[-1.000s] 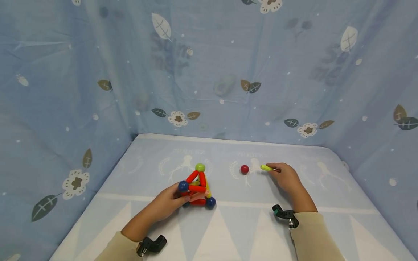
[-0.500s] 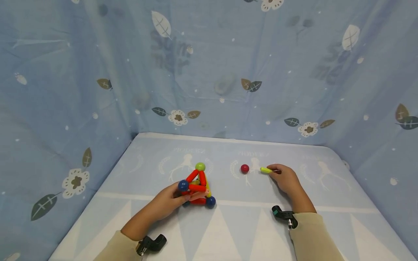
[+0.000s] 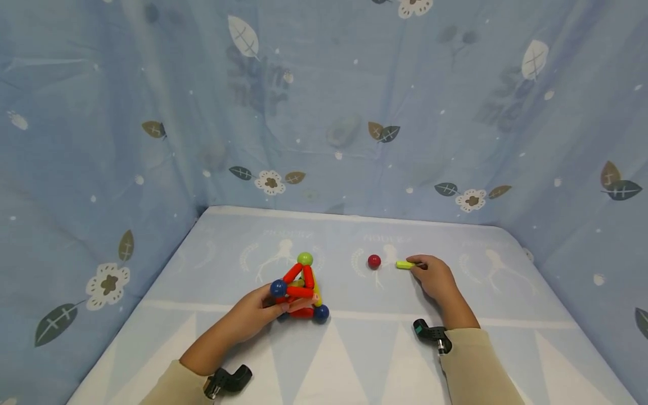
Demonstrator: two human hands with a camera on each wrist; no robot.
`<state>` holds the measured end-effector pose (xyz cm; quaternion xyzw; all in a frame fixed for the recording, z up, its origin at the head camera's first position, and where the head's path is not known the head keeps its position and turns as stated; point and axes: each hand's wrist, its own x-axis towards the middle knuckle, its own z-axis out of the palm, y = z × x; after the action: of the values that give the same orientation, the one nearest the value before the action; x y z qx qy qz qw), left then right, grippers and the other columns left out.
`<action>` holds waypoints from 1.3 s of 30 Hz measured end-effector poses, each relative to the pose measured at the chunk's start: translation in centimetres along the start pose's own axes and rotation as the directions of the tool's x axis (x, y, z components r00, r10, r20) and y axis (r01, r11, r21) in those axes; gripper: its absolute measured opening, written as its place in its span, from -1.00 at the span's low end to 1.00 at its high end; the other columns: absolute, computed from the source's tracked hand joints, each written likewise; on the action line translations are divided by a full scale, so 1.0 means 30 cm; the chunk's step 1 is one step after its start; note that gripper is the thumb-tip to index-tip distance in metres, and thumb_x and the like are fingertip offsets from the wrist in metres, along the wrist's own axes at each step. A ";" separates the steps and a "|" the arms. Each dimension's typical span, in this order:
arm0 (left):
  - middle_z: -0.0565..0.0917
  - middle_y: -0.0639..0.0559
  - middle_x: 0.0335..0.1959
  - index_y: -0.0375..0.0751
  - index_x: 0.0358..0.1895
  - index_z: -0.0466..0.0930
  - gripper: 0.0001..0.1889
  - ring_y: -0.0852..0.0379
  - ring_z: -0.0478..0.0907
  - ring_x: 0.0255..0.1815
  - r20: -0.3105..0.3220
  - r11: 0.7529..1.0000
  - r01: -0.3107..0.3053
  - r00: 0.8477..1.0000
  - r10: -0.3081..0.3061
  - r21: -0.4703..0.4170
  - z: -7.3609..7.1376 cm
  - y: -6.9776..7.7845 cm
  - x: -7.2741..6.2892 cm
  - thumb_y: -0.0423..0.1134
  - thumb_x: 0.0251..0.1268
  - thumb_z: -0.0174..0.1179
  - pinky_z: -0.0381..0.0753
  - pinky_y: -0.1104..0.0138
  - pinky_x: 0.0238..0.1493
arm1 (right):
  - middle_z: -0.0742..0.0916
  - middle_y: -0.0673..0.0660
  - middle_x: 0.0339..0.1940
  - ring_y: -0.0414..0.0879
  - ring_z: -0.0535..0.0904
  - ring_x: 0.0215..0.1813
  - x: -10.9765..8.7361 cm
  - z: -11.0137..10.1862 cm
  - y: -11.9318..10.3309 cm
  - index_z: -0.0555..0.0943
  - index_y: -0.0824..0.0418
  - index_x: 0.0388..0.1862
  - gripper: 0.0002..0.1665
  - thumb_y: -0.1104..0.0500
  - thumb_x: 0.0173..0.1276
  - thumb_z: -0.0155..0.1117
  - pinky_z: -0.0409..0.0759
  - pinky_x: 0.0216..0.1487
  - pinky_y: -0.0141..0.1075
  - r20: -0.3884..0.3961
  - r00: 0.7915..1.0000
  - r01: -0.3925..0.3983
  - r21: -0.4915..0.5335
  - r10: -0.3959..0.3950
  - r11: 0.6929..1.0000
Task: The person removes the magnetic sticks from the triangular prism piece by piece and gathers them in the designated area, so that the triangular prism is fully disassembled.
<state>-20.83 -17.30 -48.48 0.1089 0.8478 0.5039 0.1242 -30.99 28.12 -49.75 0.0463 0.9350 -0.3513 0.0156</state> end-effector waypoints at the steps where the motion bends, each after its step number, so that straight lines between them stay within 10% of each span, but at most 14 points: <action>1: 0.69 0.04 0.23 0.19 0.35 0.58 -0.56 0.00 0.56 -0.11 0.003 1.000 -0.004 1.000 0.004 -0.005 -0.002 0.000 0.001 -0.04 0.46 0.34 0.58 0.19 -0.15 | 0.63 0.27 0.35 0.24 0.52 0.36 0.001 -0.001 -0.002 0.66 0.05 0.35 -0.60 0.12 0.60 0.22 0.47 0.34 0.21 -0.001 1.000 0.000 -0.006 0.000 1.000; 15: 0.69 0.02 0.26 0.13 0.37 0.56 -0.54 0.03 0.58 -0.03 0.014 0.999 -0.033 0.999 0.033 -0.008 -0.009 0.001 0.006 -0.03 0.46 0.34 0.60 0.23 -0.08 | 0.55 0.30 0.48 0.27 0.46 0.44 -0.009 -0.011 0.003 0.43 0.07 0.59 -0.39 0.08 0.62 0.20 0.43 0.41 0.23 0.001 0.999 0.032 0.027 -0.033 0.999; 25: 0.71 0.02 0.13 0.02 0.24 0.60 -0.61 0.05 0.58 -0.03 0.003 1.000 -0.023 1.000 0.023 0.009 -0.001 0.004 -0.002 -0.04 0.44 0.37 0.59 0.25 -0.03 | 0.55 0.34 0.41 0.25 0.47 0.38 -0.053 -0.020 -0.074 0.48 0.23 0.49 -0.39 0.02 0.57 0.27 0.51 0.34 0.16 -0.191 0.982 0.039 0.138 -0.012 0.990; 33: 0.68 0.01 0.28 0.09 0.43 0.51 -0.46 0.03 0.59 0.07 0.003 0.999 -0.028 1.000 0.028 -0.016 -0.007 -0.001 -0.002 -0.03 0.43 0.37 0.63 0.14 0.06 | 0.60 0.24 0.28 0.15 0.54 0.30 -0.113 0.035 -0.246 0.58 0.19 0.35 -0.49 0.03 0.52 0.35 0.58 0.32 0.08 -0.192 0.971 0.175 0.162 -0.143 0.971; 39: 0.68 0.01 0.25 0.06 0.38 0.53 -0.50 0.05 0.61 0.09 0.001 1.000 -0.030 1.000 0.030 -0.006 -0.009 -0.004 -0.003 -0.05 0.43 0.37 0.64 0.12 0.13 | 0.67 0.15 0.15 0.11 0.62 0.17 -0.193 0.080 -0.373 0.66 0.13 0.25 -0.54 0.05 0.43 0.47 0.68 0.18 0.01 -0.152 0.926 0.358 0.069 -0.345 0.931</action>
<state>-20.85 -17.62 -48.45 0.1214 0.8446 0.5081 0.1174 -26.32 17.72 -43.86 -0.0975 0.9091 -0.3886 -0.1143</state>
